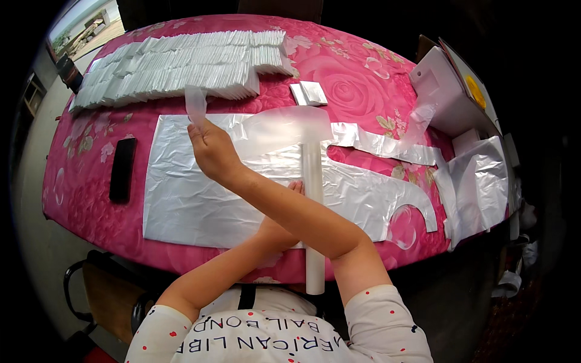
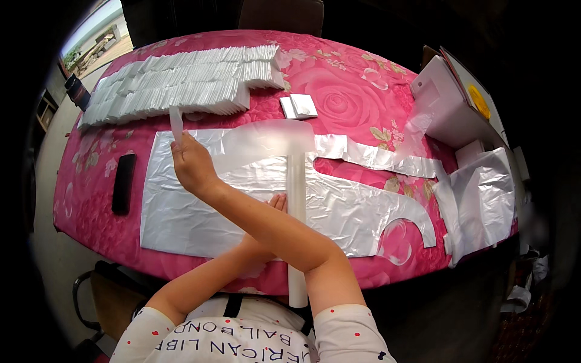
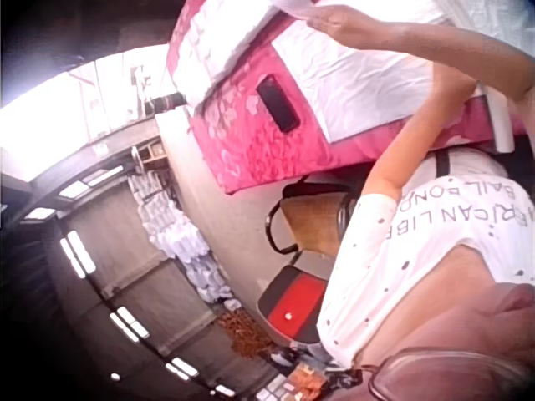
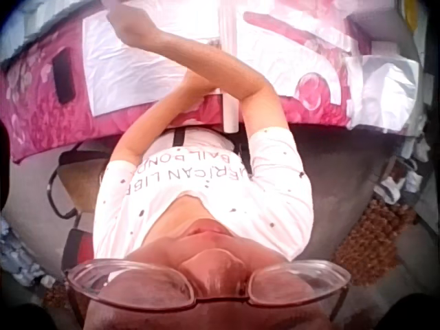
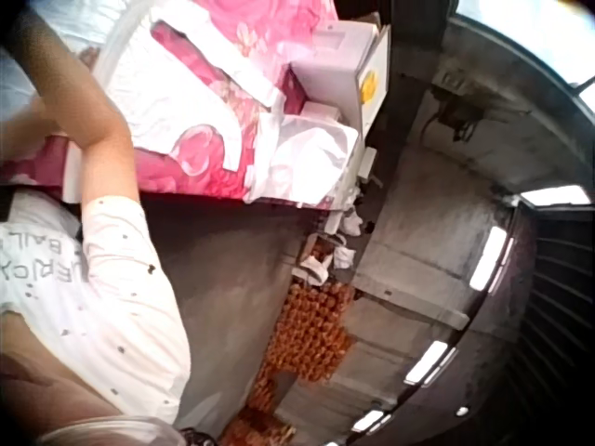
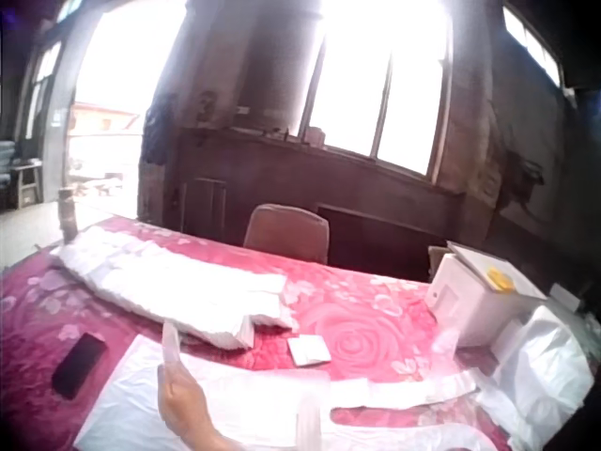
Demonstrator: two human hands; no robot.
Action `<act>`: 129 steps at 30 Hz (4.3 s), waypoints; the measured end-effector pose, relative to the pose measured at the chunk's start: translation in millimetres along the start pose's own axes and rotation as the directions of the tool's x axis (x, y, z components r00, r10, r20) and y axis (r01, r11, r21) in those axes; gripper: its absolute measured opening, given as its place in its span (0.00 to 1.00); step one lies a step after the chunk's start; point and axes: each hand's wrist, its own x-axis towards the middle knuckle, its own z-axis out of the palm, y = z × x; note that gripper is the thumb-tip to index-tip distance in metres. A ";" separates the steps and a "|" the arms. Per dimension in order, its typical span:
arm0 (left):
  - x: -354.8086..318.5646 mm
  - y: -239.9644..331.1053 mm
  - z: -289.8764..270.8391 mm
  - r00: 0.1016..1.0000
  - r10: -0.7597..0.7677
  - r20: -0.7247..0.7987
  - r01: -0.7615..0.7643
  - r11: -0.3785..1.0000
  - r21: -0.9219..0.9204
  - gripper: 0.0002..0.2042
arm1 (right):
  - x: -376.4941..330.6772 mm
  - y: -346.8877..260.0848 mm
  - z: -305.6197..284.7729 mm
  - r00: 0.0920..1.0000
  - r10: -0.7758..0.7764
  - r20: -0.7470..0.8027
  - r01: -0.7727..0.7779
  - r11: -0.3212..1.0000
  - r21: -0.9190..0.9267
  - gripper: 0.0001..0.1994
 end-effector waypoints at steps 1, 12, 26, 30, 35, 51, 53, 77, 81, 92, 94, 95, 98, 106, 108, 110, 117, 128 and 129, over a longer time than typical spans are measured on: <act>-2.8 -0.3 4.9 0.994 0.002 -0.107 -0.002 1.000 0.001 0.28 | -2.4 -6.6 24.2 0.998 -0.006 0.055 0.010 0.997 -0.075 0.16; 6.0 9.8 4.0 0.993 -0.059 0.102 0.061 0.998 -0.016 0.30 | -39.0 28.2 135.7 0.930 -0.026 0.366 0.174 0.909 -0.379 0.30; 94.1 -68.5 -47.7 0.736 -0.400 0.546 0.278 -0.557 -0.783 0.29 | -208.6 -7.0 -158.1 0.997 -0.051 0.059 0.077 0.754 -0.652 0.23; 99.0 -73.6 -34.2 0.716 -0.297 0.632 0.375 -0.600 -0.707 0.35 | -231.9 4.1 -174.5 0.986 0.055 0.159 0.056 0.784 -0.619 0.25; 92.3 -83.2 -57.9 0.694 -0.323 0.643 0.366 -0.611 -0.702 0.34 | -221.4 12.3 -177.1 0.927 0.063 0.370 0.225 0.697 -0.681 0.28; -211.1 -125.2 -225.9 0.524 -0.782 0.338 0.466 -0.070 -0.882 0.32 | -91.5 -6.1 0.0 0.724 -0.337 0.602 0.589 0.757 -0.284 0.21; -235.7 -110.5 -228.3 0.502 -0.807 0.312 0.493 -0.030 -0.870 0.28 | -66.3 16.4 3.7 0.727 -0.280 0.627 0.615 0.672 -0.412 0.21; -189.5 -44.1 -174.8 0.812 -0.216 0.543 0.294 -0.652 -0.699 0.37 | -57.8 -9.2 57.7 0.892 0.398 0.215 -0.369 0.367 0.854 0.28; -164.4 -41.1 -154.5 0.595 -0.576 0.561 0.603 -0.141 -0.785 0.31 | -87.8 -0.6 40.3 0.882 0.471 0.020 -0.353 0.631 0.691 0.28; -196.7 -40.3 -139.7 0.462 -0.132 0.877 0.702 -0.549 -0.453 0.26 | -82.6 69.8 -73.5 0.845 0.518 -0.131 -0.328 0.696 0.638 0.25; -200.8 -37.8 -141.8 0.477 -0.117 0.871 0.717 -0.522 -0.463 0.32 | -75.7 70.9 -105.4 0.836 0.474 -0.277 -0.279 0.801 0.529 0.22; -202.8 -36.5 -143.0 0.483 -0.111 0.868 0.722 -0.511 -0.467 0.35 | -73.1 70.9 -120.9 0.837 0.454 -0.306 -0.301 0.848 0.436 0.20; -208.3 -36.1 -142.2 0.446 -0.099 0.890 0.733 -0.530 -0.426 0.37 | -73.3 69.1 -141.6 0.862 0.468 -0.195 -0.398 0.863 0.310 0.15; -207.8 -34.0 -144.5 0.489 -0.114 0.865 0.735 -0.481 -0.479 0.36 | -76.1 54.4 -131.3 0.826 0.543 0.154 -0.552 0.834 0.020 0.15; -207.6 -33.8 -144.4 0.494 -0.106 0.863 0.733 -0.483 -0.479 0.35 | -75.6 46.4 -130.2 0.790 0.564 0.241 -0.572 0.819 -0.040 0.15; -206.6 -33.7 -144.2 0.504 -0.088 0.859 0.735 -0.479 -0.480 0.34 | -77.6 50.0 -129.0 0.772 0.549 0.321 -0.577 0.817 -0.010 0.12; -215.3 -34.7 -142.8 0.489 -0.076 0.869 0.758 -0.456 -0.466 0.32 | -75.9 59.4 -146.5 0.843 0.521 0.132 -0.493 0.848 -0.196 0.09; -248.9 -49.9 -173.9 0.279 0.003 0.960 0.921 -0.284 -0.266 0.27 | -91.0 107.2 -304.1 0.874 0.247 -0.419 -0.403 0.850 -0.340 0.08; -245.6 -49.9 -175.6 0.278 0.037 0.960 0.936 -0.234 -0.262 0.26 | -91.5 109.7 -308.0 0.875 0.240 -0.420 -0.384 0.872 -0.302 0.08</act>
